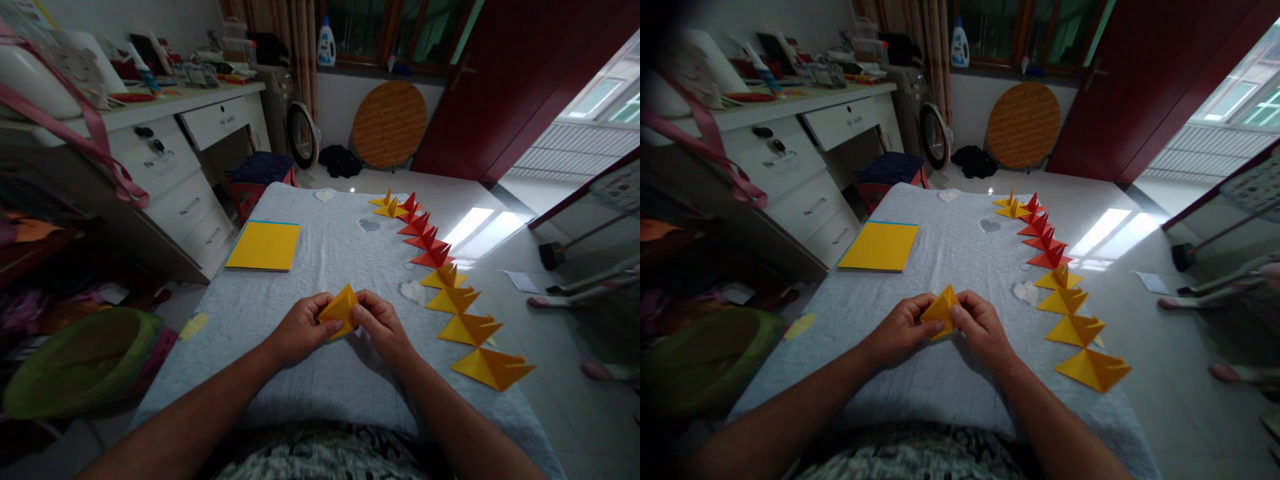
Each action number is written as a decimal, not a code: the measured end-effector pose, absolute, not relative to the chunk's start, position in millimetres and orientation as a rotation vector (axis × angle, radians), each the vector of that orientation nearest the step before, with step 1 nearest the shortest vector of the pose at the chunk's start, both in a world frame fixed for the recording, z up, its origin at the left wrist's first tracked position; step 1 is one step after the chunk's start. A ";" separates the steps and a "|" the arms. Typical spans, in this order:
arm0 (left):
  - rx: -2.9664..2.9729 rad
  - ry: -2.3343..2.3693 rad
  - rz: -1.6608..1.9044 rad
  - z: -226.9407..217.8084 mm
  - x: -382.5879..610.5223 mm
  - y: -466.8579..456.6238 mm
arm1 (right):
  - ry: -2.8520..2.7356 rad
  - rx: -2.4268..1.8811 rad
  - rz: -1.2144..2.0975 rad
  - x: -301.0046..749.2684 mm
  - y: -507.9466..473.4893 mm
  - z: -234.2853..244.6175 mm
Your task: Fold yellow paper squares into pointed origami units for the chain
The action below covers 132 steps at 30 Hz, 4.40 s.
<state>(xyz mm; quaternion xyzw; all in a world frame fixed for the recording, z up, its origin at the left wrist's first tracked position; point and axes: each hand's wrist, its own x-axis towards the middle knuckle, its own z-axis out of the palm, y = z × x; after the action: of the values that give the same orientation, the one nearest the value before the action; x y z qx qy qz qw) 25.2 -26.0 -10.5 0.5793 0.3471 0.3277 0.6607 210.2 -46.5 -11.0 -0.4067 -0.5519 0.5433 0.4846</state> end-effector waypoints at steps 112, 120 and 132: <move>1.944 0.967 1.201 -12.8 20.9 -31.7 | -1.317 -0.955 1.079 213.7 -45.2 -13.5; 2.020 0.949 1.186 -12.8 20.4 -30.5 | -1.377 -0.885 1.051 214.7 -45.7 -13.8; 2.047 0.805 1.222 -12.5 17.6 -28.5 | -1.178 -1.016 1.032 212.0 -44.6 -17.5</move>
<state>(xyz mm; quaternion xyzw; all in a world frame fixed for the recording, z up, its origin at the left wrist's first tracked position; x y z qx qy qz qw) 17.6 -28.5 -12.5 0.7741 0.3044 0.4621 0.3077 212.0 -44.6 -17.5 -0.4372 -0.5071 0.4442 0.5953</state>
